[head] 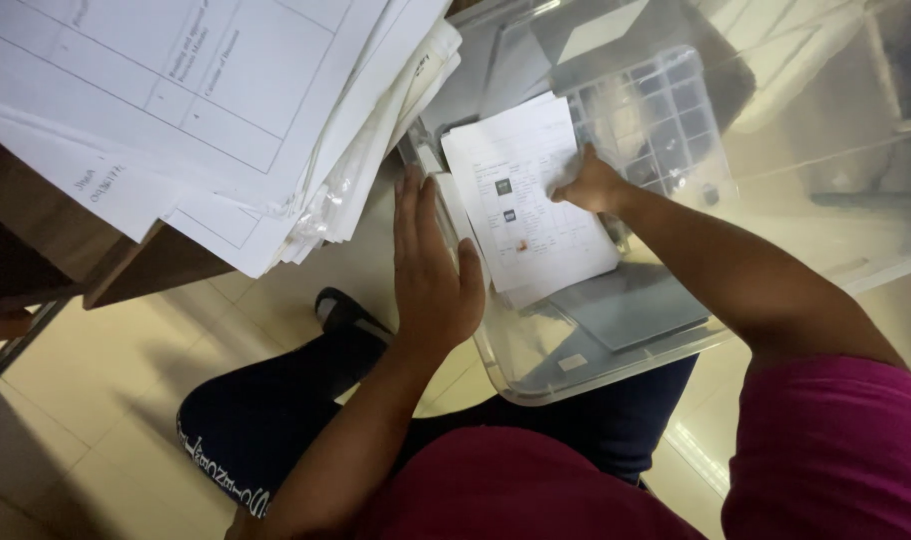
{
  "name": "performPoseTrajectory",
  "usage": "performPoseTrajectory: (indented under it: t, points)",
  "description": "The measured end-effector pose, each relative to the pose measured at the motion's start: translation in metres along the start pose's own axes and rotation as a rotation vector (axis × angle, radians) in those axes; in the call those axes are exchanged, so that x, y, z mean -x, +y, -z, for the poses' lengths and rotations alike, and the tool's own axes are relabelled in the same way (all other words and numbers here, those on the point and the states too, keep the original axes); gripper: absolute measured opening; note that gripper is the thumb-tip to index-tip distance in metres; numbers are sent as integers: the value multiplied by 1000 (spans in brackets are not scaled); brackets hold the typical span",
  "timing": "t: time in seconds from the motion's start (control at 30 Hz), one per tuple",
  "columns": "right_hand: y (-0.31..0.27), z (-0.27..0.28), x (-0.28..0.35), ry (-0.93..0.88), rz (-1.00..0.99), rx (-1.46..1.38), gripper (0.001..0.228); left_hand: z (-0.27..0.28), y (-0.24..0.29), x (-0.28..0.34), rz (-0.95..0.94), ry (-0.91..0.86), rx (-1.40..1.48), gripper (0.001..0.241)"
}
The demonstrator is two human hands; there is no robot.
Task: The person sits on the floor and organizes a stack of papers by sorting them into a clear plastic storage container. They handle the papers by hand, moving them from a pile on a wooden shelf into the container.
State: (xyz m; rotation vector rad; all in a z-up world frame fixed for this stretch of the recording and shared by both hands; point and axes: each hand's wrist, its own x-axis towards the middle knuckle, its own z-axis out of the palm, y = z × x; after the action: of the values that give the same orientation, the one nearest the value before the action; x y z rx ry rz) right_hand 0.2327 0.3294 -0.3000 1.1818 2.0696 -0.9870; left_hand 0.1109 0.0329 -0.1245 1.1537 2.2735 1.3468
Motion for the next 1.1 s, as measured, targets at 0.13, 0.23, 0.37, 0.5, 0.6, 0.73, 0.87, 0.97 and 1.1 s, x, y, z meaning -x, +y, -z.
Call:
performPoseTrajectory:
  t: [0.13,0.23,0.37,0.5,0.6,0.73,0.87,0.97,1.1]
  points:
    - [11,0,-12,-27,103,-33,102,0,3,-1,22,-2,-26,73]
    - [-7,-2,5,-28,153,-98,110,0,1,1,-3,4,-40,73]
    - [-8,4,6,-27,126,28,116,-13,-12,5,-20,41,-73,74]
    - [-15,30,-12,-105,282,462,95,-11,-14,8,-61,71,-120,79]
    - [-65,62,30,-41,398,514,67,-2,-5,4,-160,128,-221,81]
    - [-143,104,118,123,676,180,29,50,39,10,-108,-43,-236,59]
    - [-205,126,201,466,920,21,24,112,59,-2,-343,135,-127,33]
    - [-244,132,223,716,1066,-93,25,156,75,-36,-423,361,-309,39]
    - [-272,144,206,907,988,-234,27,162,53,-69,-343,512,-520,54]
